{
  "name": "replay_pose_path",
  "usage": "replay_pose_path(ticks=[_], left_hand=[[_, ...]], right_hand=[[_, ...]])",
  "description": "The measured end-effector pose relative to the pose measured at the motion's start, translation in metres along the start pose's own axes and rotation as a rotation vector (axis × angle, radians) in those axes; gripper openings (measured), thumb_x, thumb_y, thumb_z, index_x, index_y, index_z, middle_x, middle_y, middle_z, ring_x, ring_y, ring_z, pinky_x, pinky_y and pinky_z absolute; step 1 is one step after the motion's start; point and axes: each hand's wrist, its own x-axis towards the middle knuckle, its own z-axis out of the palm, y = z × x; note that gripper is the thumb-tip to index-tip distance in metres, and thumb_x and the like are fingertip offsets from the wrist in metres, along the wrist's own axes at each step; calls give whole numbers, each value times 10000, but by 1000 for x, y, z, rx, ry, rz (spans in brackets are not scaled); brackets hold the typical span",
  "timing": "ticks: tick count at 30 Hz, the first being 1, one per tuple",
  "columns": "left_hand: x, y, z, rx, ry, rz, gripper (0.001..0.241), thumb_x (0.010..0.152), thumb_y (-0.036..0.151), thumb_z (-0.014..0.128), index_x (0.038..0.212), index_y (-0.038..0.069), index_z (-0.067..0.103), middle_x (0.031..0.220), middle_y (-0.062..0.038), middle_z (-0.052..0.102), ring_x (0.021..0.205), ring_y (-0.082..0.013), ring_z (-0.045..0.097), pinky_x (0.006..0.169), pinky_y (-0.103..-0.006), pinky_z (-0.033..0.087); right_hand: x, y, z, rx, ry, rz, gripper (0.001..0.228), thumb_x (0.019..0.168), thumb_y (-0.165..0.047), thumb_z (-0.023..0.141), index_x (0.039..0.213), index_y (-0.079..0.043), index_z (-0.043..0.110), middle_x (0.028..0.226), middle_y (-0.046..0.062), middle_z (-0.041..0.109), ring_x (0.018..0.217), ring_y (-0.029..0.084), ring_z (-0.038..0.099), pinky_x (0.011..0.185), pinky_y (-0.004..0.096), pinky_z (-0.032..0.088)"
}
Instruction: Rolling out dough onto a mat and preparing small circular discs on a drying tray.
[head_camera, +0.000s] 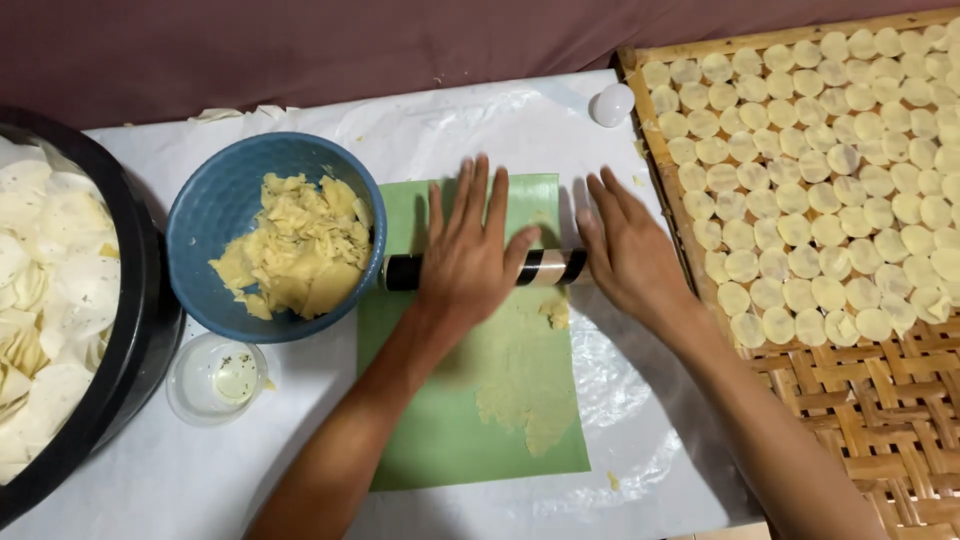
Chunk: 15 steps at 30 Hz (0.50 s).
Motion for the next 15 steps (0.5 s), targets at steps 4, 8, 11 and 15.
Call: replay_pose_path(ticks=[4,8,11,15], left_hand=[[15,-18,13,68,-72,-4,718,1116,486,422,1571,-67,368,1649,-331,247,1559,-463,209,1198,-722,136],[-5,-16,18,92,-168,-88,787,1094,540,363,1585,-72,305,1661,-315,218,1571,-444,152,1203,-726,79],[-45,5,12,126,-125,-9,704,1089,445,415,1565,-69,354,1615,-298,353,1537,-435,280,1212,-686,137],[-64,17,-2,114,-208,-10,683,1093,425,355,1560,-74,354,1600,-281,401,1528,-398,325,1227,-656,136]], right_hand=[[26,-14,-7,-148,74,-73,568,1137,-371,392,1523,40,455,1595,330,332,1507,456,265,1227,493,259],[12,-13,5,-169,-116,113,783,1091,-562,234,1626,10,239,1658,319,170,1565,407,67,1262,501,112],[-30,-22,19,-267,-47,41,698,1104,-456,226,1630,1,249,1658,282,251,1564,391,142,1266,484,100],[-51,-24,23,-357,-7,9,629,1124,-375,204,1611,1,335,1651,232,341,1564,345,224,1272,479,93]])
